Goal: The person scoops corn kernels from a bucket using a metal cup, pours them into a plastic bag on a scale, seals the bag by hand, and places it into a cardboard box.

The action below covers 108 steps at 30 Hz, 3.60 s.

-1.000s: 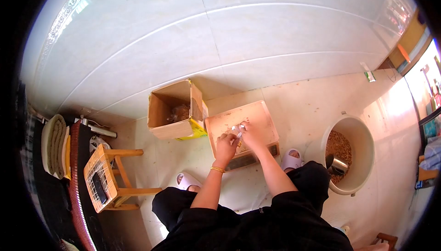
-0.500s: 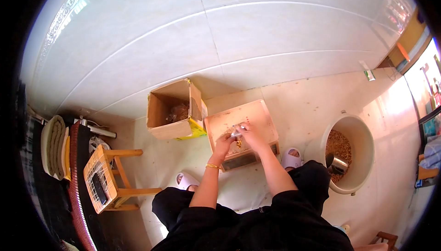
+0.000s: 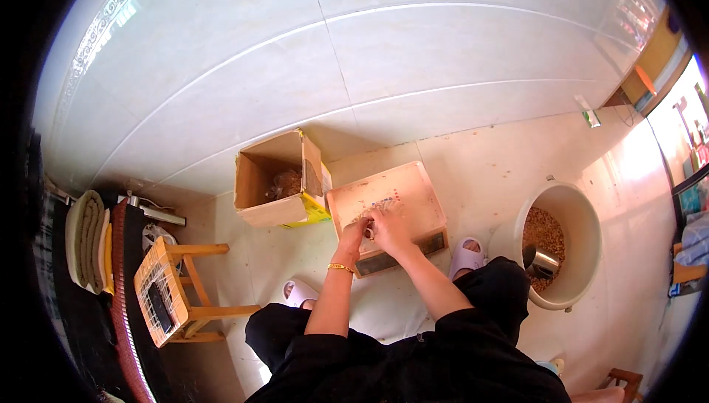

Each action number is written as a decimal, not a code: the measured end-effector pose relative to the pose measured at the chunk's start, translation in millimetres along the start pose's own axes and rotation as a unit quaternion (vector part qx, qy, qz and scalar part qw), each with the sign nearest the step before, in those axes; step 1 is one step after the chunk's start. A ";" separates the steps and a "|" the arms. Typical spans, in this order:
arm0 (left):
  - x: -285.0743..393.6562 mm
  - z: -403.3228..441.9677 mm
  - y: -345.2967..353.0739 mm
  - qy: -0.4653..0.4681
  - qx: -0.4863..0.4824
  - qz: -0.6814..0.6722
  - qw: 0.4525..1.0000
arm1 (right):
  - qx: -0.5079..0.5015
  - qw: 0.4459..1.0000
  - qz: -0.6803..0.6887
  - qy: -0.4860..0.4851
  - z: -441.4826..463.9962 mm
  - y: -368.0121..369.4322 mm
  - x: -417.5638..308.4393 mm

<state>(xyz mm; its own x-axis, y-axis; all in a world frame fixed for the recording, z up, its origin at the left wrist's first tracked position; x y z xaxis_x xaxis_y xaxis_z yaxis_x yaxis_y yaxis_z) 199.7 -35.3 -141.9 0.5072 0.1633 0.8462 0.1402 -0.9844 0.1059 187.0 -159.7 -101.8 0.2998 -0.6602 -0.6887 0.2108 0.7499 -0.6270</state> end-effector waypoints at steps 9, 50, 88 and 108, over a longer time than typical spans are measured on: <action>-16.5 4.4 -3.1 -0.035 0.131 -0.181 0.974 | 0.046 0.992 -0.101 0.065 -3.5 -5.9 26.6; 29.3 -10.7 2.5 0.268 0.138 0.318 0.899 | 0.030 0.763 0.451 0.462 -17.9 23.8 50.4; -29.9 -0.2 6.8 0.334 0.119 0.351 0.867 | 0.039 0.949 0.185 0.253 -17.4 34.6 49.7; -22.1 1.0 9.5 0.303 0.040 0.356 0.883 | 0.043 0.989 -0.077 0.117 -21.8 22.6 40.5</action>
<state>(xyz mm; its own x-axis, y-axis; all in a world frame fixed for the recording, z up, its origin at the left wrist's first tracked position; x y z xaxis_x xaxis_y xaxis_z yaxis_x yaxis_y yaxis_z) 190.7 -48.2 -160.1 -0.0545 -0.5833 0.8105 0.0417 -0.8123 -0.5818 183.6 -170.4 -151.8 0.0370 -0.7513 -0.6590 0.3178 0.6340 -0.7050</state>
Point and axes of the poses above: each hand's wrist, its own z-axis towards the middle knuckle, its own y-axis out of the palm, x = y × z, the point moved 1 cm from there along z, towards the middle knuckle, and after that the axes turned 8 degrees about x, right-handed, at the moved point
